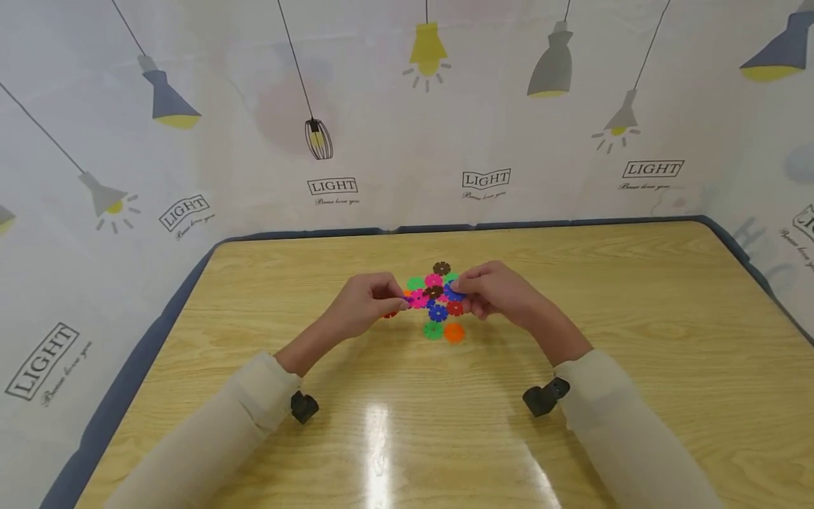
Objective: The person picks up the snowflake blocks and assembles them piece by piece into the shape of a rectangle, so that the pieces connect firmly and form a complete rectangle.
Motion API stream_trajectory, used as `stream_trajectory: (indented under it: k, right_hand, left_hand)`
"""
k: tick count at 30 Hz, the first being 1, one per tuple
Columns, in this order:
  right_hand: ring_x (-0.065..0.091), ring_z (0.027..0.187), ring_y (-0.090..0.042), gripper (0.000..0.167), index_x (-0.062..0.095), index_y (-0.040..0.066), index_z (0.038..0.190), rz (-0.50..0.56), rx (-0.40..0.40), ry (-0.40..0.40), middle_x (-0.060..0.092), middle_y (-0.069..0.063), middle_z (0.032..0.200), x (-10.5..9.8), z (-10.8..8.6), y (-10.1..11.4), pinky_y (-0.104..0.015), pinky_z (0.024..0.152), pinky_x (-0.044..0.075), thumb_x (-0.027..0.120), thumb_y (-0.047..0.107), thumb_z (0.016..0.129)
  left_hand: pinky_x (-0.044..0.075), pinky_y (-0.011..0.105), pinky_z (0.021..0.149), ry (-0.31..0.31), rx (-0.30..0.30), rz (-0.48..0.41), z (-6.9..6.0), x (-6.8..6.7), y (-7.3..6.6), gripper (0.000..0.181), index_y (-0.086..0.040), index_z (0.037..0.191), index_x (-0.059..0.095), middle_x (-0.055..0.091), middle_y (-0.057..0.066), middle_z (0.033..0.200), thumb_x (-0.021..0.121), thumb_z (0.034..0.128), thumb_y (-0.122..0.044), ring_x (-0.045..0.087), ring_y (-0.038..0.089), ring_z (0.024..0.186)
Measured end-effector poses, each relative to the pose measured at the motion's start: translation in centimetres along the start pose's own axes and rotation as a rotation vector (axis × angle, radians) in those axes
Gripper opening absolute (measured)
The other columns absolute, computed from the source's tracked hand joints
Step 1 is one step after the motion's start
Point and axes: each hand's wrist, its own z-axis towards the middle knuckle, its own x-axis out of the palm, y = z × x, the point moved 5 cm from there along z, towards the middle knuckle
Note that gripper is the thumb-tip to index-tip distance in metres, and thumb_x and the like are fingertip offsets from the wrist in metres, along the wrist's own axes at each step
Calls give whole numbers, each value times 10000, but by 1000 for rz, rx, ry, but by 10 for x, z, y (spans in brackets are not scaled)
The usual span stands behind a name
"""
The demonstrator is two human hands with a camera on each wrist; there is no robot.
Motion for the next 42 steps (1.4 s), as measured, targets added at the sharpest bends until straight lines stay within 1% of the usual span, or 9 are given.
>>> stream_trajectory:
  k: [5,14,21,25,29,32,36,38,42]
  right_hand:
    - [442,529,-138,346,573,-121,1038,-10,-5,7,534,-51,684,2,-2,5,-301,569,441,503,218,1017]
    - [393,516,-125,278,594,-69,1014,-12,-11,-5,508,-34,667,3,-6,11,-284,546,395,492,190,1020]
    - [363,494,-116,265,587,-59,982,32,-19,-11,501,-28,650,7,-5,15,-261,516,355,491,184,1021]
    - [370,504,-126,288,583,-51,966,21,-18,-16,496,-28,648,7,-3,14,-276,537,369,510,222,1018]
    - [406,540,-152,359,571,-39,902,-36,-28,-35,501,-32,657,5,-1,13,-313,595,405,543,303,1004]
    - [424,563,-168,408,567,-24,853,-90,-46,-49,507,-34,661,4,1,14,-338,622,415,565,362,986]
    - [436,572,-182,461,574,-40,852,-143,-58,-74,513,-36,655,4,3,17,-327,613,403,581,405,969]
    - [445,575,-186,464,582,-45,863,-165,-63,-85,518,-38,653,5,4,20,-329,617,406,586,407,966]
    - [455,583,-192,421,589,-17,845,-173,-80,-90,515,-41,648,10,7,26,-346,636,427,594,386,966]
  left_hand:
    - [439,249,557,9,45,7,0,1,-2,106,-138,845,663,681,156,848,678,927,-203,542,168,651]
    - [425,228,563,-31,158,33,0,3,-8,125,-74,872,686,682,143,836,669,934,-182,502,146,630]
    - [408,219,548,-67,153,28,0,1,-11,102,-113,831,690,662,87,774,681,922,-157,488,135,612]
    - [422,227,561,-61,116,30,-1,0,-11,97,-123,842,677,639,35,772,676,927,-169,498,137,634]
    - [461,238,592,-18,39,-9,0,2,-8,73,-120,892,648,630,27,804,677,927,-177,533,153,681]
    - [510,248,652,23,-38,-94,0,4,-5,121,-95,983,614,656,39,873,676,928,-184,596,172,757]
    - [551,279,778,65,-124,-223,3,6,-1,314,-68,1201,567,700,70,990,657,943,-222,673,216,888]
    - [553,294,802,76,-155,-252,3,7,0,388,-82,1282,560,712,73,1018,652,946,-253,684,231,919]
    - [526,260,749,94,-198,-225,4,8,2,324,-105,1202,665,702,26,969,645,946,-302,637,168,842]
